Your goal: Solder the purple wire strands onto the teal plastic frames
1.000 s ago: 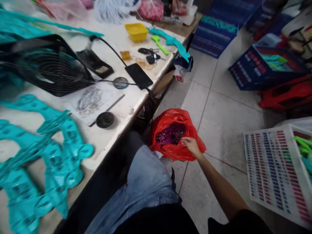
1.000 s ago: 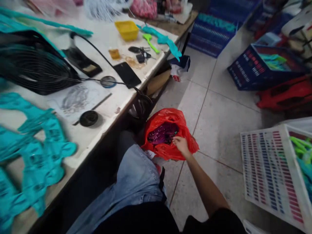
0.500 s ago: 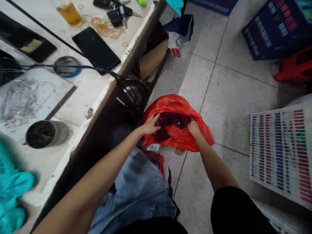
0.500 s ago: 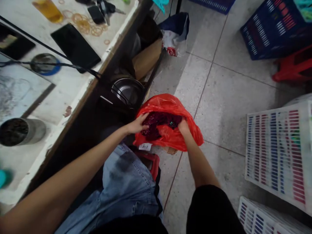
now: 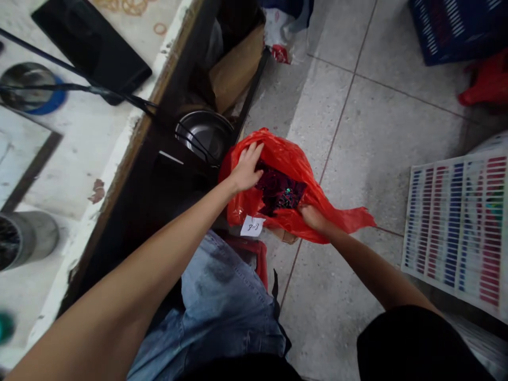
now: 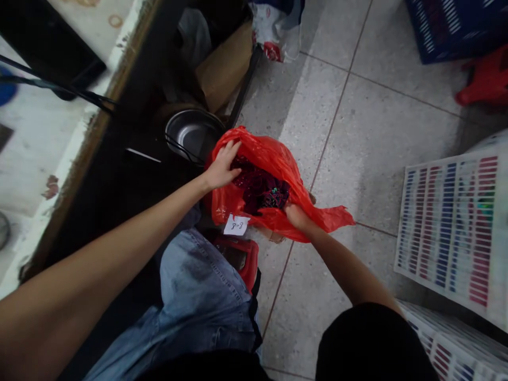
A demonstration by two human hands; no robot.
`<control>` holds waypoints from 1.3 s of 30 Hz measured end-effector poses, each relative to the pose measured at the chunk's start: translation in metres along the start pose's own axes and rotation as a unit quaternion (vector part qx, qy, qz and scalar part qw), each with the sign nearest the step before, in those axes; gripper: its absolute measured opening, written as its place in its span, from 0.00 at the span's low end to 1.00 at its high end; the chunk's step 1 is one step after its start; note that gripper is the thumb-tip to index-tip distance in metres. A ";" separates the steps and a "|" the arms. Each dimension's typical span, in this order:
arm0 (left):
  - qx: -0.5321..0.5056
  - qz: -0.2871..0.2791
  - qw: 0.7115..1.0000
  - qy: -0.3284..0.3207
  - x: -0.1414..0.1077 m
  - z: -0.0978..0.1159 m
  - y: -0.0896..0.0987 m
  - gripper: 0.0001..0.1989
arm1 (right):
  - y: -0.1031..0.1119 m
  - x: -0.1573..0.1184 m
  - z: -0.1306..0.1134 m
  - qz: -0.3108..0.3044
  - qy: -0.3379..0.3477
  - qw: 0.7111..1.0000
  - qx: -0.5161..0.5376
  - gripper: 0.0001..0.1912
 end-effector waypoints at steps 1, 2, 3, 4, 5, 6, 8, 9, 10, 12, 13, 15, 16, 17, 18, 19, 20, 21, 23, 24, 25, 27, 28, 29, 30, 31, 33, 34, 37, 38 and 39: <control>-0.003 0.009 1.000 -0.023 0.003 0.007 0.004 0.42 | 0.000 0.010 -0.003 0.010 -0.006 1.000 0.002 0.13; -0.007 0.020 0.999 -0.047 0.005 0.014 0.009 0.41 | 0.000 0.020 -0.006 0.025 -0.015 1.000 0.005 0.13; -0.012 0.031 0.997 -0.068 0.004 0.022 0.013 0.41 | 0.000 0.032 -0.008 0.042 -0.027 0.999 0.006 0.14; -0.016 0.042 0.995 -0.086 0.003 0.030 0.017 0.41 | -0.001 0.044 -0.008 0.055 -0.042 0.998 0.005 0.15; -0.020 0.052 0.994 -0.098 0.002 0.037 0.021 0.40 | -0.003 0.056 -0.008 0.061 -0.059 0.996 0.003 0.16; -0.024 0.060 0.992 -0.107 -0.001 0.042 0.025 0.39 | -0.007 0.066 -0.006 0.060 -0.078 0.995 0.001 0.16; -0.026 0.070 0.990 -0.120 -0.004 0.050 0.033 0.37 | -0.016 0.082 -0.003 0.047 -0.113 0.992 -0.002 0.20; -0.025 0.073 0.989 -0.124 -0.005 0.051 0.037 0.36 | -0.021 0.087 -0.001 0.040 -0.125 0.991 -0.002 0.23; -0.024 0.074 0.989 -0.127 -0.006 0.051 0.040 0.35 | -0.025 0.091 -0.001 0.034 -0.131 0.991 0.001 0.24; -0.022 0.076 0.989 -0.126 -0.006 0.047 0.047 0.35 | -0.028 0.093 -0.004 0.031 -0.130 0.991 0.009 0.24; -0.021 0.076 0.989 -0.125 -0.005 0.043 0.049 0.34 | -0.028 0.091 -0.007 0.032 -0.126 0.991 0.011 0.22; -0.018 0.070 0.990 -0.125 -0.005 0.036 0.053 0.34 | -0.025 0.086 -0.014 0.039 -0.112 0.993 0.013 0.21; -0.015 0.065 0.990 -0.126 -0.006 0.033 0.054 0.33 | -0.024 0.081 -0.019 0.043 -0.102 0.994 0.013 0.21; -0.011 0.060 0.990 -0.126 -0.007 0.031 0.054 0.32 | -0.022 0.076 -0.024 0.046 -0.091 0.995 0.013 0.22; -0.007 0.056 0.991 -0.124 -0.010 0.030 0.055 0.31 | -0.020 0.071 -0.029 0.049 -0.079 0.996 0.014 0.23; -0.004 0.055 0.991 -0.120 -0.014 0.030 0.056 0.30 | -0.019 0.065 -0.034 0.051 -0.069 0.996 0.015 0.24; -0.001 0.059 0.992 -0.113 -0.019 0.031 0.056 0.28 | -0.019 0.059 -0.038 0.055 -0.062 0.996 0.015 0.26; 0.002 0.066 0.992 -0.103 -0.025 0.032 0.056 0.27 | -0.019 0.054 -0.041 0.058 -0.057 0.997 0.016 0.28; 0.005 0.089 0.994 -0.063 -0.042 0.031 0.051 0.22 | -0.020 0.047 -0.046 0.063 -0.052 0.996 0.021 0.31; -0.004 0.102 0.994 -0.027 -0.050 0.028 0.045 0.19 | -0.021 0.045 -0.047 0.062 -0.048 0.996 0.029 0.33; -0.029 0.110 0.993 0.024 -0.060 0.021 0.036 0.15 | -0.022 0.043 -0.047 0.059 -0.044 0.997 0.039 0.33; -0.154 0.100 0.965 0.187 -0.079 -0.005 0.000 0.07 | -0.023 0.042 -0.047 0.046 -0.030 0.996 0.069 0.31; -0.240 0.079 0.926 0.282 -0.089 -0.020 -0.027 0.04 | -0.024 0.042 -0.047 0.038 -0.021 0.995 0.086 0.28; -0.324 0.052 0.871 0.366 -0.099 -0.030 -0.058 0.04 | -0.024 0.042 -0.046 0.030 -0.011 0.994 0.105 0.26; -0.372 0.037 0.832 0.410 -0.102 -0.033 -0.082 0.06 | -0.023 0.042 -0.046 0.022 -0.001 0.992 0.124 0.23; -0.409 0.027 0.801 0.436 -0.101 -0.035 -0.103 0.08 | -0.023 0.042 -0.046 0.014 0.009 0.990 0.143 0.21; -0.446 0.029 0.781 0.437 -0.084 -0.034 -0.127 0.10 | -0.022 0.040 -0.046 0.004 0.025 0.984 0.178 0.17; -0.463 0.035 0.772 0.433 -0.074 -0.034 -0.135 0.11 | -0.022 0.039 -0.045 0.002 0.030 0.980 0.195 0.15; -0.493 0.062 0.751 0.434 -0.050 -0.035 -0.146 0.11 | -0.023 0.036 -0.042 0.012 0.028 0.969 0.246 0.15; -0.499 0.072 0.746 0.435 -0.045 -0.036 -0.147 0.12 | -0.023 0.035 -0.039 0.022 0.023 0.964 0.264 0.15; -0.505 0.081 0.741 0.434 -0.042 -0.036 -0.147 0.12 | -0.022 0.034 -0.035 0.038 0.016 0.959 0.281 0.16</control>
Point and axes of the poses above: each hand's wrist, its own x-axis towards the middle knuckle, its own y-axis out of the back of the hand, z = x × y, the point moved 9 cm from there along x, towards the middle knuckle, and after that the axes turned 5 degrees about x, right-handed, at the moved point
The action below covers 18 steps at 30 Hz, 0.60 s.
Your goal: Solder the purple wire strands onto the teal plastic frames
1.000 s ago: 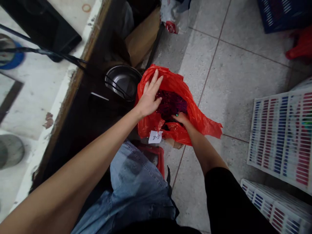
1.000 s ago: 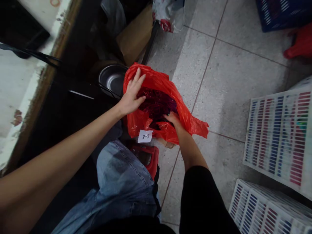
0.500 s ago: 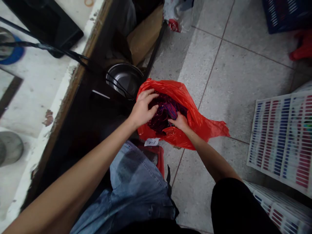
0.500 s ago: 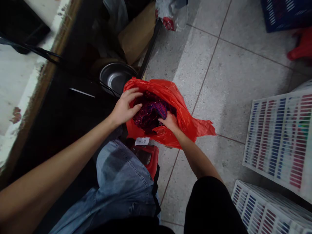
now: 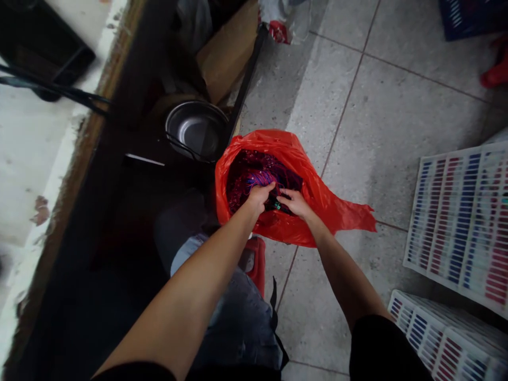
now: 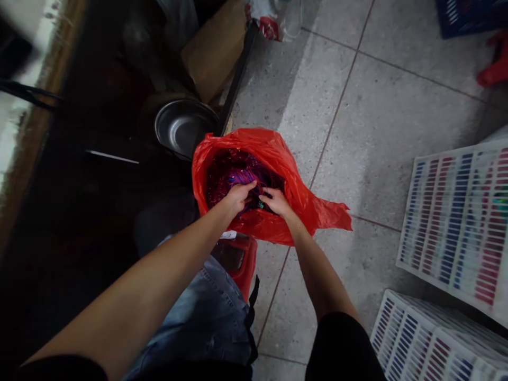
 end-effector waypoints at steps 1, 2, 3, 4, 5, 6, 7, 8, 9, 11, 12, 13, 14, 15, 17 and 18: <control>-0.008 0.000 1.000 -0.002 0.001 0.001 0.000 0.11 | 0.005 -0.001 0.004 0.026 -0.004 1.000 0.017 0.17; -0.018 -0.003 1.000 -0.005 0.000 0.002 0.000 0.11 | 0.012 -0.002 0.008 0.058 -0.008 0.998 0.032 0.18; -0.034 -0.008 0.999 -0.008 -0.001 0.004 0.002 0.09 | 0.022 -0.005 0.013 0.095 -0.012 0.994 0.046 0.19; -0.056 -0.013 0.998 -0.010 -0.003 0.006 0.006 0.08 | 0.032 -0.008 0.019 0.133 -0.016 0.989 0.057 0.20; -0.086 -0.017 0.996 -0.014 -0.004 0.010 0.010 0.08 | 0.043 -0.013 0.024 0.167 -0.021 0.984 0.066 0.20; -0.118 -0.020 0.993 -0.018 -0.006 0.014 0.016 0.07 | 0.054 -0.019 0.028 0.194 -0.026 0.978 0.074 0.20; -0.149 -0.022 0.988 -0.022 -0.008 0.018 0.022 0.07 | 0.063 -0.025 0.031 0.215 -0.029 0.973 0.080 0.20; -0.171 -0.024 0.985 -0.024 -0.010 0.022 0.028 0.06 | 0.072 -0.032 0.032 0.230 -0.030 0.969 0.085 0.20; -0.182 -0.027 0.983 -0.024 -0.012 0.025 0.033 0.06 | 0.078 -0.040 0.030 0.241 -0.029 0.966 0.089 0.20; -0.182 -0.035 0.983 -0.017 -0.017 0.027 0.039 0.07 | 0.084 -0.054 0.018 0.251 -0.016 0.963 0.095 0.20; -0.178 -0.039 0.983 -0.010 -0.019 0.025 0.041 0.07 | 0.082 -0.058 0.007 0.244 0.002 0.966 0.086 0.20; -0.176 -0.040 0.984 -0.005 -0.021 0.023 0.042 0.08 | 0.077 -0.061 -0.008 0.225 0.030 0.972 0.065 0.21; -0.175 -0.038 0.984 -0.001 -0.024 0.021 0.042 0.08 | 0.068 -0.061 -0.024 0.196 0.065 0.978 0.031 0.24; -0.173 -0.035 0.984 0.003 -0.026 0.018 0.042 0.08 | 0.056 -0.060 -0.040 0.160 0.102 0.982 -0.011 0.28; -0.168 -0.020 0.986 0.005 -0.028 0.015 0.044 0.08 | 0.028 -0.051 -0.062 0.077 0.160 0.981 -0.080 0.41; -0.163 -0.012 0.986 0.003 -0.028 0.015 0.045 0.08 | 0.016 -0.043 -0.066 0.039 0.167 0.981 -0.086 0.46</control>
Point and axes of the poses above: each hand's wrist, its own x-axis towards the middle knuckle, its own y-axis out of the back of the hand, z = x × y, the point moved 9 cm from there along x, towards the middle knuckle, and after that the axes turned 5 degrees about x, right-handed, at the moved point
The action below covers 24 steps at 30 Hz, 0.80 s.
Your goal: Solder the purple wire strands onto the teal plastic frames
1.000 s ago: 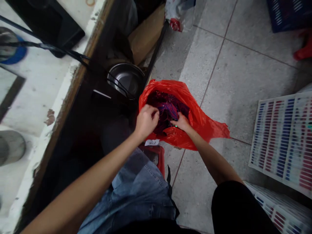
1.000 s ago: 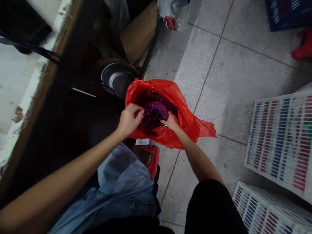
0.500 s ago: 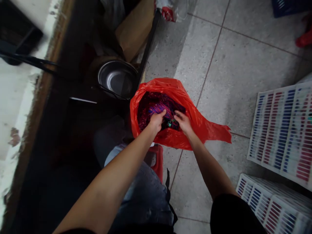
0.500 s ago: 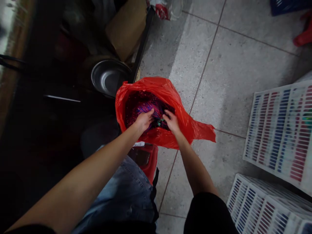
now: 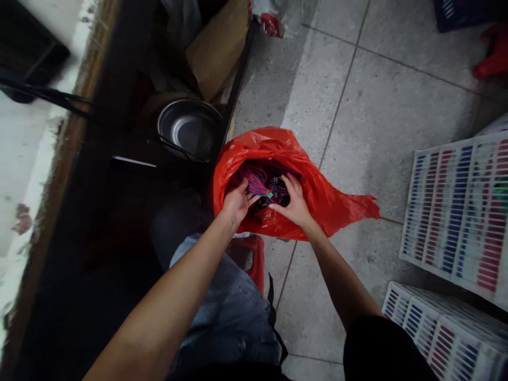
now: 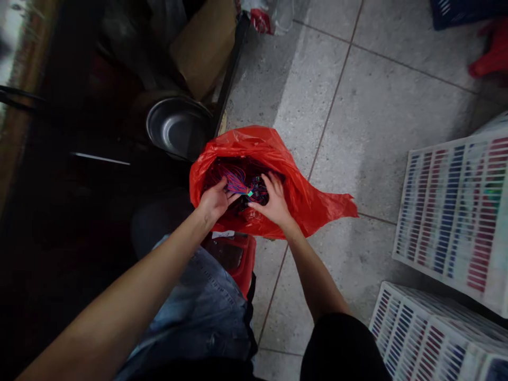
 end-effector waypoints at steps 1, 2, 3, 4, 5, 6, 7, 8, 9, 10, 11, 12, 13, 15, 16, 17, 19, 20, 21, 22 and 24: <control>0.006 0.008 1.000 -0.005 0.001 0.001 0.001 0.08 | -0.010 0.009 0.003 -0.024 -0.011 0.999 0.021 0.47; 0.014 0.016 1.000 -0.012 0.002 0.003 0.003 0.07 | -0.018 0.018 0.010 -0.036 -0.037 0.997 0.053 0.44; 0.022 0.026 0.999 -0.020 0.003 0.005 0.005 0.07 | -0.024 0.027 0.019 -0.037 -0.069 0.993 0.084 0.38; 0.030 0.034 0.999 -0.028 0.005 0.007 0.007 0.07 | -0.029 0.035 0.028 -0.029 -0.101 0.989 0.108 0.32; 0.038 0.040 0.998 -0.034 0.006 0.009 0.008 0.07 | -0.034 0.042 0.036 -0.017 -0.126 0.985 0.120 0.26; 0.046 0.045 0.997 -0.039 0.008 0.009 0.010 0.07 | -0.037 0.049 0.041 -0.006 -0.140 0.983 0.121 0.21; 0.053 0.051 0.996 -0.042 0.009 0.008 0.011 0.08 | -0.040 0.054 0.042 0.003 -0.144 0.983 0.115 0.16; 0.060 0.058 0.996 -0.044 0.010 0.007 0.012 0.09 | -0.041 0.058 0.042 0.011 -0.143 0.984 0.109 0.13; 0.067 0.067 0.994 -0.045 0.011 0.006 0.013 0.10 | -0.040 0.060 0.041 0.025 -0.145 0.983 0.105 0.11; 0.072 0.081 0.993 -0.047 0.012 0.005 0.014 0.11 | -0.037 0.061 0.041 0.040 -0.150 0.983 0.102 0.10; 0.074 0.094 0.992 -0.049 0.013 0.005 0.015 0.12 | -0.031 0.060 0.042 0.056 -0.156 0.981 0.098 0.11; 0.074 0.106 0.990 -0.049 0.014 0.005 0.015 0.13 | -0.025 0.059 0.044 0.069 -0.166 0.979 0.094 0.13; 0.071 0.114 0.990 -0.048 0.016 0.005 0.014 0.13 | -0.017 0.057 0.047 0.077 -0.178 0.977 0.088 0.14; 0.061 0.113 0.991 -0.036 0.020 0.006 0.011 0.13 | 0.001 0.055 0.058 0.090 -0.204 0.973 0.067 0.14; 0.057 0.105 0.992 -0.028 0.022 0.006 0.009 0.13 | 0.010 0.054 0.064 0.098 -0.215 0.970 0.051 0.13; 0.054 0.096 0.994 -0.021 0.023 0.006 0.008 0.11 | 0.019 0.055 0.069 0.106 -0.224 0.968 0.033 0.12; 0.054 0.085 0.995 -0.013 0.023 0.008 0.010 0.09 | 0.031 0.058 0.077 0.120 -0.235 0.964 0.000 0.11; 0.056 0.085 0.995 -0.012 0.022 0.009 0.012 0.08 | 0.034 0.059 0.077 0.125 -0.238 0.963 -0.012 0.11; 0.060 0.086 0.994 -0.011 0.020 0.010 0.015 0.08 | 0.036 0.061 0.076 0.129 -0.238 0.962 -0.022 0.12; 0.064 0.085 0.994 -0.008 0.018 0.010 0.018 0.08 | 0.036 0.062 0.072 0.134 -0.236 0.962 -0.030 0.13; 0.072 0.073 0.995 0.004 0.013 0.010 0.020 0.08 | 0.039 0.059 0.055 0.156 -0.221 0.962 -0.047 0.14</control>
Point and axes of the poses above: each hand's wrist, its own x-axis towards the middle knuckle, its own y-axis out of the back of the hand, z = x × y, the point moved 9 cm from there along x, towards the middle knuckle, and after that the axes turned 5 degrees about x, right-handed, at the moved point
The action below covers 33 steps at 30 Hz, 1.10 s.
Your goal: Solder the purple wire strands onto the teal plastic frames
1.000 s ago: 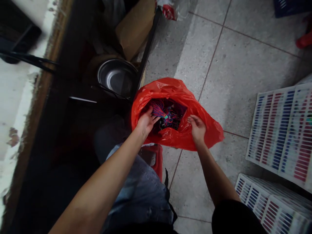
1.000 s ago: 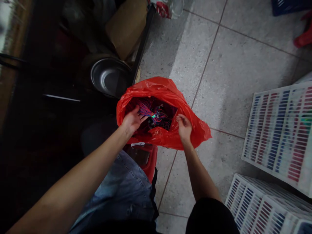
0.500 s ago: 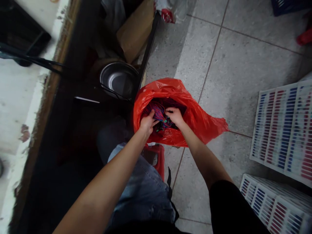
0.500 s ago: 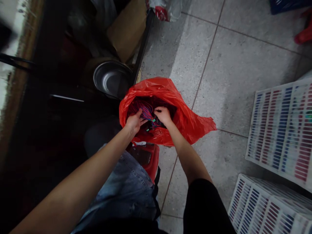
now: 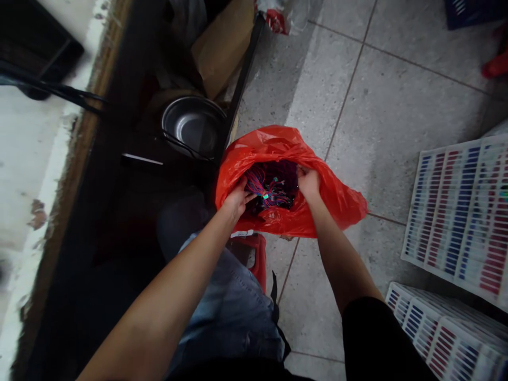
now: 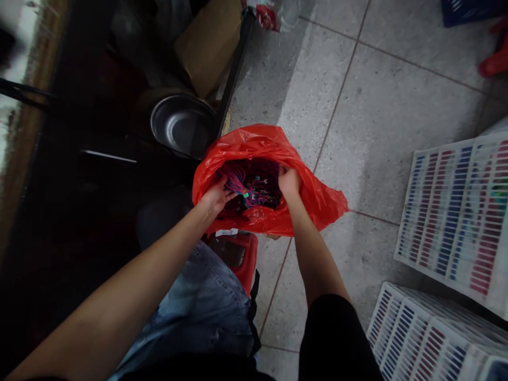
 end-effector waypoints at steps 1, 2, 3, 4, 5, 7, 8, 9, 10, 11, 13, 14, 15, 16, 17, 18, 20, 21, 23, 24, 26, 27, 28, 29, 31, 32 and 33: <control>0.002 -0.012 1.000 0.008 -0.003 0.000 -0.001 0.08 | 0.003 -0.008 -0.012 0.013 0.030 0.999 -0.002 0.15; 0.003 -0.028 0.999 0.015 -0.006 0.001 -0.004 0.08 | 0.004 -0.017 -0.027 0.010 0.076 0.997 -0.002 0.16; 0.003 -0.042 0.999 0.022 -0.009 0.002 -0.008 0.09 | 0.001 -0.030 -0.044 -0.019 0.131 0.991 0.002 0.17; 0.002 -0.052 0.998 0.025 -0.013 0.004 -0.011 0.10 | -0.006 -0.043 -0.061 -0.070 0.183 0.981 0.006 0.19; 0.004 -0.057 0.998 0.025 -0.016 0.007 -0.014 0.11 | -0.015 -0.058 -0.074 -0.134 0.220 0.966 0.010 0.21; 0.017 -0.061 0.998 0.024 -0.023 0.011 -0.018 0.12 | -0.032 -0.084 -0.088 -0.270 0.233 0.934 0.002 0.24; 0.025 -0.071 0.997 0.027 -0.026 0.011 -0.021 0.12 | -0.037 -0.093 -0.089 -0.316 0.218 0.923 -0.016 0.23; 0.030 -0.091 0.995 0.032 -0.030 0.010 -0.025 0.12 | -0.038 -0.097 -0.090 -0.342 0.201 0.917 -0.039 0.20; 0.029 -0.124 0.991 0.039 -0.035 0.009 -0.031 0.12 | -0.036 -0.098 -0.090 -0.356 0.186 0.914 -0.057 0.16; 0.023 -0.162 0.985 0.044 -0.040 0.007 -0.037 0.12 | -0.033 -0.096 -0.090 -0.364 0.172 0.913 -0.062 0.13; 0.009 -0.223 0.974 0.038 -0.048 0.005 -0.043 0.11 | -0.020 -0.084 -0.088 -0.356 0.129 0.925 -0.023 0.13; 0.007 -0.229 0.973 0.025 -0.050 0.006 -0.040 0.10 | -0.014 -0.077 -0.085 -0.348 0.102 0.932 0.004 0.14; 0.011 -0.212 0.977 0.009 -0.051 0.006 -0.033 0.10 | -0.008 -0.070 -0.081 -0.337 0.076 0.938 0.017 0.15; 0.021 -0.176 0.984 -0.006 -0.050 0.005 -0.021 0.10 | -0.003 -0.065 -0.076 -0.320 0.056 0.946 0.010 0.15; 0.034 -0.131 0.991 -0.017 -0.051 0.003 -0.008 0.10 | 0.001 -0.063 -0.071 -0.299 0.044 0.953 -0.010 0.14; 0.048 -0.094 0.994 -0.022 -0.053 0.000 0.005 0.10 | 0.004 -0.065 -0.068 -0.275 0.040 0.960 -0.027 0.14; 0.072 -0.089 0.993 -0.013 -0.064 -0.014 0.017 0.11 | 0.003 -0.086 -0.068 -0.235 0.051 0.970 -0.017 0.14; 0.077 -0.123 0.989 -0.002 -0.072 -0.023 0.015 0.14 | -0.001 -0.104 -0.070 -0.225 0.059 0.972 0.013 0.16; 0.072 -0.198 0.977 0.023 -0.090 -0.042 0.008 0.19 | -0.015 -0.151 -0.073 -0.232 0.083 0.969 0.037 0.16; 0.064 -0.209 0.975 0.032 -0.097 -0.050 0.007 0.19 | -0.025 -0.177 -0.072 -0.251 0.089 0.963 0.031 0.16; 0.046 -0.179 0.982 0.042 -0.105 -0.061 0.016 0.17 | -0.035 -0.219 -0.068 -0.263 0.096 0.959 0.037 0.17; 0.040 -0.154 0.986 0.044 -0.107 -0.064 0.023 0.15 | -0.040 -0.236 -0.066 -0.287 0.106 0.950 0.055 0.17; 0.036 -0.130 0.990 0.044 -0.109 -0.064 0.032 0.13 | -0.042 -0.248 -0.064 -0.305 0.113 0.942 0.080 0.16; 0.036 -0.116 0.992 0.045 -0.111 -0.064 0.041 0.12 | -0.042 -0.253 -0.060 -0.316 0.117 0.936 0.105 0.14; 0.042 -0.107 0.993 0.039 -0.115 -0.055 0.058 0.12 | -0.035 -0.243 -0.046 -0.275 0.112 0.948 0.117 0.13; 0.041 -0.110 0.992 0.035 -0.117 -0.047 0.066 0.14 | -0.030 -0.230 -0.038 -0.231 0.107 0.961 0.104 0.15; 0.036 -0.119 0.991 0.038 -0.119 -0.039 0.073 0.16 | -0.028 -0.216 -0.031 -0.187 0.104 0.973 0.085 0.16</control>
Point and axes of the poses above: each hand's wrist, its own x-axis towards the middle knuckle, its own y-axis out of the back of the hand, z = x × y, the point moved 9 cm from there along x, towards the middle knuckle, and after that the axes turned 5 degrees about x, right-handed, at the moved point
